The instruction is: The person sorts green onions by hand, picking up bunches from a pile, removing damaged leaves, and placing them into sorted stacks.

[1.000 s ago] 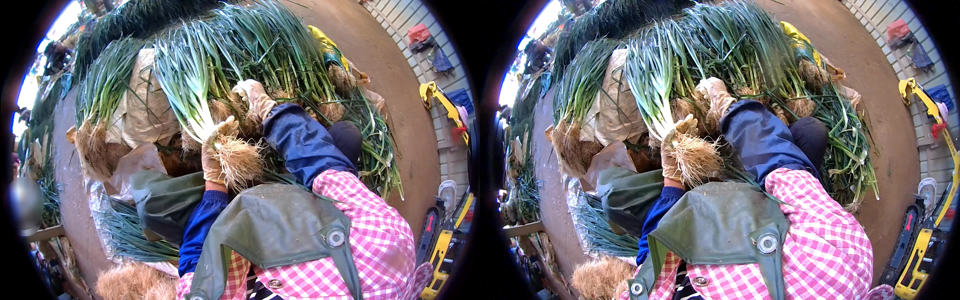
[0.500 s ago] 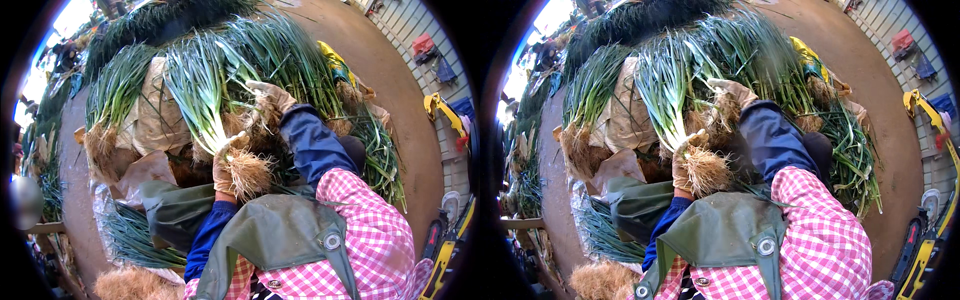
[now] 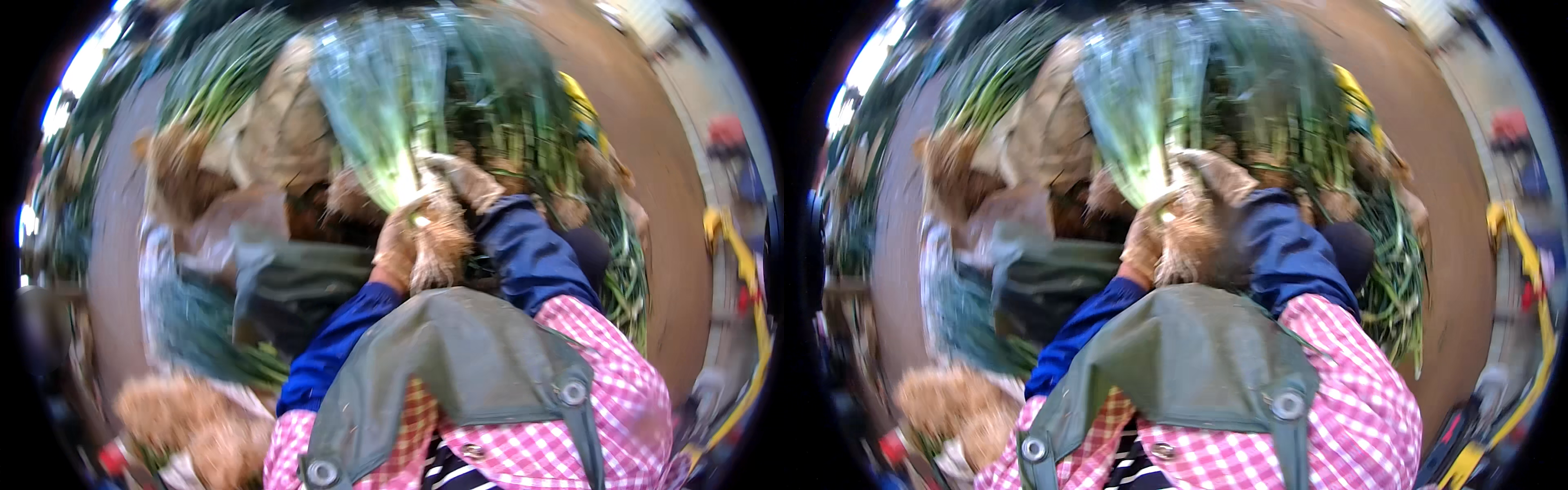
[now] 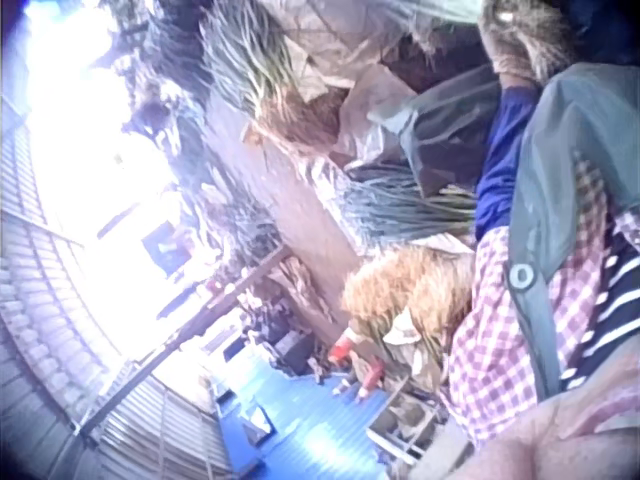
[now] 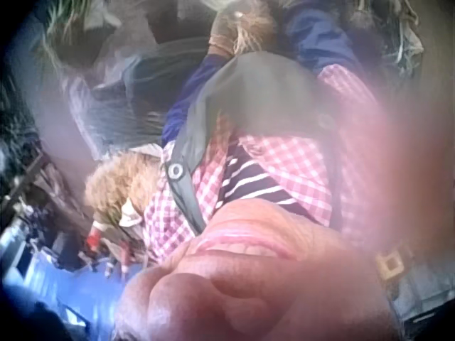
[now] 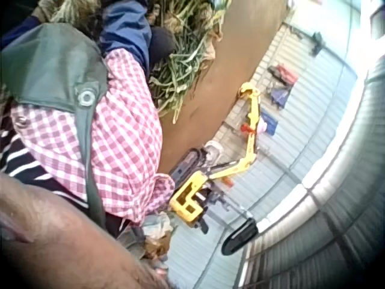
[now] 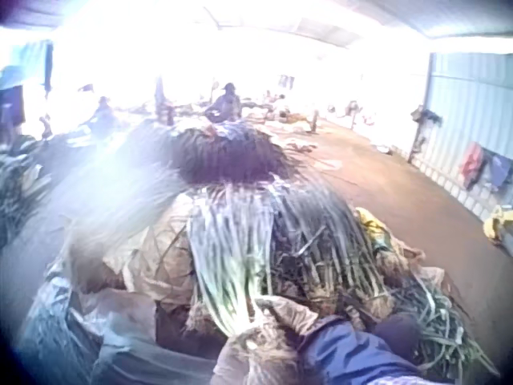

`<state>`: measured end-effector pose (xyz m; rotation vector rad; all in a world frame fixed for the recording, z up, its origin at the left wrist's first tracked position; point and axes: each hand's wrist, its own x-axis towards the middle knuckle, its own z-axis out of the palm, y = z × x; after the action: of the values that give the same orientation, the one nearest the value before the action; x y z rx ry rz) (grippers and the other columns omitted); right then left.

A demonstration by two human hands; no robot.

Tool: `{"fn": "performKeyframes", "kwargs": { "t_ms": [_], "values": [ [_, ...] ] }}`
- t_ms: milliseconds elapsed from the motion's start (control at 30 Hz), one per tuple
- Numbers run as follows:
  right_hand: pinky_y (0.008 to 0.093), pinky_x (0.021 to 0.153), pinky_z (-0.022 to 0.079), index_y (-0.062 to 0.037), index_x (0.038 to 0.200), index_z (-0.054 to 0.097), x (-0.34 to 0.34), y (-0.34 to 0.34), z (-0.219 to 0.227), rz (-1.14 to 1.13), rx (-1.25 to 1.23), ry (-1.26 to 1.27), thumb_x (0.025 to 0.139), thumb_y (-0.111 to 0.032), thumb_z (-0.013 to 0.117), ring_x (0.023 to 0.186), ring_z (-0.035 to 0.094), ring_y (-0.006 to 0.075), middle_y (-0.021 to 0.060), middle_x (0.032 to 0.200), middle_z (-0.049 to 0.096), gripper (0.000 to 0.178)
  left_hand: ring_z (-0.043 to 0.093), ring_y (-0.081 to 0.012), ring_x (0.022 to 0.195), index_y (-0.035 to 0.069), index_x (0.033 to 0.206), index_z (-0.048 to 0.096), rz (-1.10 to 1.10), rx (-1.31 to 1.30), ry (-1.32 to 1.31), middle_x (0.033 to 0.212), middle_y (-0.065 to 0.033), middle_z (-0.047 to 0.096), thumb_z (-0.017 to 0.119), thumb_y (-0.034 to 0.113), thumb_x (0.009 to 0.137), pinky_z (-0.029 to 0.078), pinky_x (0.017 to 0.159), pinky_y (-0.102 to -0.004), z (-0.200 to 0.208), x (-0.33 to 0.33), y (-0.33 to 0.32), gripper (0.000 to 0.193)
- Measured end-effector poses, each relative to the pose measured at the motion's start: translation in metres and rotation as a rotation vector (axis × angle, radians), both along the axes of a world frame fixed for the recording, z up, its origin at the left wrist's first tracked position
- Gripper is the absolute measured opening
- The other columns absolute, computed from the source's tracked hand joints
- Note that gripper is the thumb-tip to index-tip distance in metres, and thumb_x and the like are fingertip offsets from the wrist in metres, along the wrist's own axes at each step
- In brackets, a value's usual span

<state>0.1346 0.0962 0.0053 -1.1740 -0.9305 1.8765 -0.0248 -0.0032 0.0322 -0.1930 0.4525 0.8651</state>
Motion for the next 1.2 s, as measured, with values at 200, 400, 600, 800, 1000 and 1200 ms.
{"fn": "performKeyframes", "kwargs": {
  "t_ms": [200, 400, 600, 800, 1000, 1200],
  "values": [
    [0.0285, 0.071, 0.051, -0.0038, 0.108, 0.064, 0.020, 0.032, 0.016, -0.078, -0.110, -0.115, 0.091, -0.032, 0.058, 0.077, 0.061, 0.0158, 0.0052, 0.093, 0.066, 0.034, 0.056, -0.0147, 0.056, 0.002, 0.092, 0.058, 0.062, 0.077, -0.342, 0.070, -0.0046, 0.058, 0.058, 0.002, 0.079, 0.045, 0.048, -0.0238, -0.017, 0.034, 0.001, 0.013],
    [0.0269, 0.062, 0.045, -0.0034, 0.105, 0.067, 0.043, 0.072, -0.034, -0.166, 0.201, -0.656, 0.087, -0.032, 0.066, 0.069, 0.057, 0.0116, 0.0006, 0.086, 0.065, 0.033, 0.058, -0.0186, 0.056, 0.000, 0.088, 0.063, 0.340, 0.155, 0.192, 0.071, -0.0076, 0.062, 0.065, 0.002, 0.074, 0.048, 0.052, -0.0303, -0.056, 0.073, 0.021, 0.014],
    [0.0241, 0.062, 0.045, -0.0055, 0.092, 0.065, 0.054, 0.034, -0.010, -0.102, 0.099, -0.293, 0.093, -0.028, 0.057, 0.066, 0.056, 0.0101, 0.0003, 0.078, 0.063, 0.024, 0.058, -0.0209, 0.053, 0.000, 0.085, 0.064, 0.287, 0.113, 0.391, 0.067, -0.0082, 0.061, 0.067, 0.003, 0.071, 0.047, 0.047, -0.0338, -0.062, 0.070, 0.026, 0.015],
    [0.0236, 0.042, 0.034, -0.0127, 0.069, 0.040, 0.021, -0.072, 0.058, 0.106, -0.023, 0.348, 0.102, -0.027, 0.036, 0.041, 0.035, 0.0097, -0.0010, 0.053, 0.037, 0.037, 0.057, -0.0207, 0.051, -0.001, 0.083, 0.064, 0.386, 0.098, 0.371, 0.066, -0.0084, 0.060, 0.066, 0.000, 0.068, 0.047, 0.048, -0.0339, -0.072, 0.073, 0.032, 0.014],
    [0.0182, 0.047, 0.032, -0.0184, 0.085, 0.050, 0.042, -0.062, 0.068, -0.278, -0.003, -0.044, 0.097, -0.026, 0.049, 0.051, 0.034, 0.0026, -0.0107, 0.063, 0.039, 0.015, 0.057, -0.0172, 0.054, 0.003, 0.084, 0.058, 0.122, 0.082, -0.029, 0.069, -0.0062, 0.059, 0.063, 0.012, 0.077, 0.048, 0.050, -0.0267, 0.009, 0.002, 0.002, 0.012],
    [0.0178, 0.046, 0.034, -0.0102, 0.090, 0.060, 0.019, -0.023, 0.017, -0.301, -0.026, 0.056, 0.095, -0.034, 0.055, 0.052, 0.038, 0.0009, -0.0105, 0.061, 0.041, 0.025, 0.064, -0.0222, 0.076, 0.002, 0.104, 0.059, 0.182, 0.168, -0.093, 0.089, -0.0099, 0.065, 0.057, 0.021, 0.087, 0.055, 0.069, -0.0339, -0.011, 0.017, 0.005, 0.025]
  ]
}}
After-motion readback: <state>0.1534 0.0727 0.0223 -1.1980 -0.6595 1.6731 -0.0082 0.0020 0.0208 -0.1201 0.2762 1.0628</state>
